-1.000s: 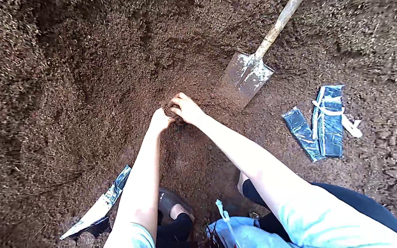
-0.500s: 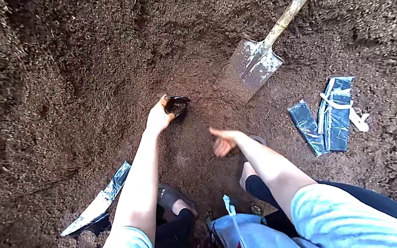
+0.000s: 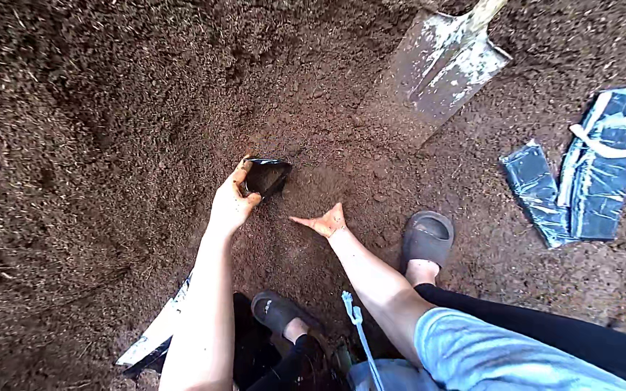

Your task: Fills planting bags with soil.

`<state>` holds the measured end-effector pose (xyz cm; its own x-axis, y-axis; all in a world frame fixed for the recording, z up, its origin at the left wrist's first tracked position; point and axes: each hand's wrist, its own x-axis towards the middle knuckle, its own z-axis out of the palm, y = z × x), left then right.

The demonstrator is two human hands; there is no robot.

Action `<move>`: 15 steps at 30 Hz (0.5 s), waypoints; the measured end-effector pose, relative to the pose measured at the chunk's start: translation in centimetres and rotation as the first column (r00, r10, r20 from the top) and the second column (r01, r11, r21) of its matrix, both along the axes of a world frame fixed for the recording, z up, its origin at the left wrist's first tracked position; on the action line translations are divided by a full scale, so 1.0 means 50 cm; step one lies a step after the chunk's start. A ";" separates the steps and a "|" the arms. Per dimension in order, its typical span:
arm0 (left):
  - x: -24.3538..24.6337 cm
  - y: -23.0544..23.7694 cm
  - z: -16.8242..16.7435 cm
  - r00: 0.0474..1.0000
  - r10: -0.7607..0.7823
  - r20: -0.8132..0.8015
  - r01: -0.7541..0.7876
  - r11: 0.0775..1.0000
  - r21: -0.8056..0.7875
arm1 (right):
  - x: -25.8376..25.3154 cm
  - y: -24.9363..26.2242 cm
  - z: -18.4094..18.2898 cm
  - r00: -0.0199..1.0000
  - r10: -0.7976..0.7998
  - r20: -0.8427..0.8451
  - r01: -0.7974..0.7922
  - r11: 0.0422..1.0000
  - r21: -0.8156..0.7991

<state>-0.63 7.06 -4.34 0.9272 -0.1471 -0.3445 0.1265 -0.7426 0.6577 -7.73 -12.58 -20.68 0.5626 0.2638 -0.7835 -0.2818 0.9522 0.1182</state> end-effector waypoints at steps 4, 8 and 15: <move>0.015 0.000 0.001 0.996 0.077 -0.037 -0.077 0.997 -0.003 | 0.032 0.010 -0.018 0.997 0.047 -0.053 -0.052 0.994 -0.101; 0.028 0.008 0.001 0.997 0.068 -0.029 -0.068 0.998 0.002 | 0.044 -0.015 0.043 0.988 0.150 0.031 -0.139 0.965 -0.221; 0.049 -0.025 0.022 1.000 -0.012 -0.009 0.013 0.997 0.073 | 0.153 -0.031 0.258 0.727 0.296 0.619 -0.190 0.954 -0.232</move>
<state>1.83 5.79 -3.23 0.9224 -0.1329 -0.3627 0.1223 -0.7902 0.6006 -0.07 -14.14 -7.78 0.8756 0.3782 -0.3005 -0.4642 0.8309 -0.3067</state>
